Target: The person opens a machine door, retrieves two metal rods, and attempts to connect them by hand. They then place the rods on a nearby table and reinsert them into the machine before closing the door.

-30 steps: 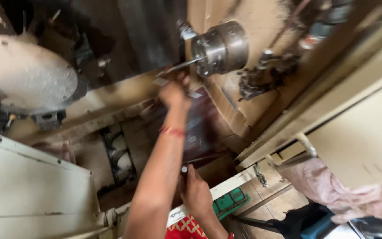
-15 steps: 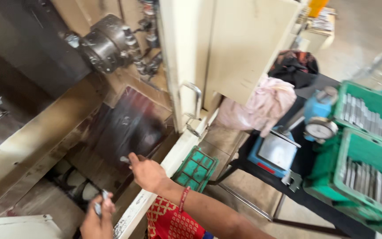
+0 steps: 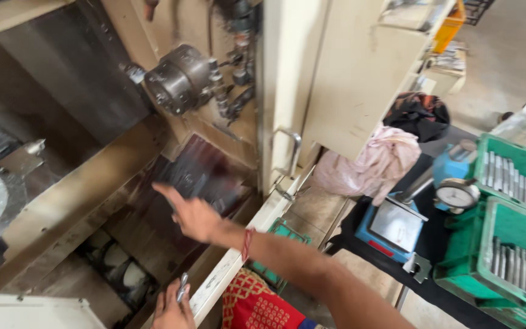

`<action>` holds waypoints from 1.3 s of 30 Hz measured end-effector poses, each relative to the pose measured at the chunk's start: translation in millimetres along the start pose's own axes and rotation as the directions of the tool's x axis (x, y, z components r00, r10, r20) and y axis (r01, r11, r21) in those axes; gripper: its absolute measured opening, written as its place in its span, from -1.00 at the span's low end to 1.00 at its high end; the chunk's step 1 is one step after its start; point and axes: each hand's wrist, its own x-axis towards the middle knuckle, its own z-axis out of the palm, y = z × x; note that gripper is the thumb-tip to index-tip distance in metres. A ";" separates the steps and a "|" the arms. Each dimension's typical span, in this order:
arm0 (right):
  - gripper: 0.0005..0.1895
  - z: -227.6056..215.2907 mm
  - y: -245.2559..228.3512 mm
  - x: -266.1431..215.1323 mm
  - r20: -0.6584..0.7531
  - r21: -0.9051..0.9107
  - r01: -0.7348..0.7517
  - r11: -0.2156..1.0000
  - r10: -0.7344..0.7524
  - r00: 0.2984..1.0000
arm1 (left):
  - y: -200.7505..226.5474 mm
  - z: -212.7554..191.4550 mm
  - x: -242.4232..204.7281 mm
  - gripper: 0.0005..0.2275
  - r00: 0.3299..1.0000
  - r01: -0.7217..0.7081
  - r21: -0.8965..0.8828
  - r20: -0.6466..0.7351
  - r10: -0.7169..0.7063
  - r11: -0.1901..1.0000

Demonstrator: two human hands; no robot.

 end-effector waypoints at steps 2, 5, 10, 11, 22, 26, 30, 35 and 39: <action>-0.10 -9.1 -4.8 36.9 -0.045 -0.041 0.120 0.992 -0.121 0.992 | 17.2 -13.5 -0.1 -0.68 0.991 0.079 0.119 0.094 -0.090 0.990; 0.12 -30.0 -10.7 105.5 -0.096 -0.330 0.386 0.861 -0.438 0.894 | 28.6 -39.9 3.5 -0.68 0.933 0.105 0.193 0.321 -0.164 0.976; 0.03 -71.3 -18.6 183.4 0.153 -0.587 0.076 0.806 0.019 0.988 | 39.3 -55.3 19.3 -0.66 0.904 0.076 0.177 0.403 -0.143 0.981; 0.01 -76.3 -17.9 192.7 0.076 -0.619 0.188 0.763 -0.180 0.981 | 36.9 -54.0 17.3 -0.67 0.912 0.053 0.161 0.395 -0.114 0.985; -0.32 -66.0 34.8 267.5 0.272 -0.778 0.449 0.439 -0.410 0.871 | -40.3 40.4 -11.9 -0.75 0.974 0.018 -0.158 0.226 0.018 0.987; -0.34 -59.6 45.1 276.8 0.356 -0.775 0.535 0.337 -0.467 0.809 | -64.2 76.1 -7.4 -0.74 0.989 0.016 -0.166 0.146 0.009 0.986; -0.47 -57.5 38.2 276.1 0.485 -0.798 0.576 0.176 -0.381 0.788 | -57.3 71.9 1.8 -0.74 0.982 0.019 -0.141 0.191 0.008 0.990; -0.46 -66.5 35.0 271.3 0.630 -0.676 0.720 0.156 -0.383 0.675 | -5.5 17.2 6.7 -0.75 0.954 0.075 0.085 0.283 -0.096 0.994; -0.57 -82.9 31.5 281.3 0.421 -0.766 0.436 0.473 -0.144 0.895 | 30.9 -35.0 3.1 -0.71 0.971 0.075 0.144 0.214 -0.105 0.987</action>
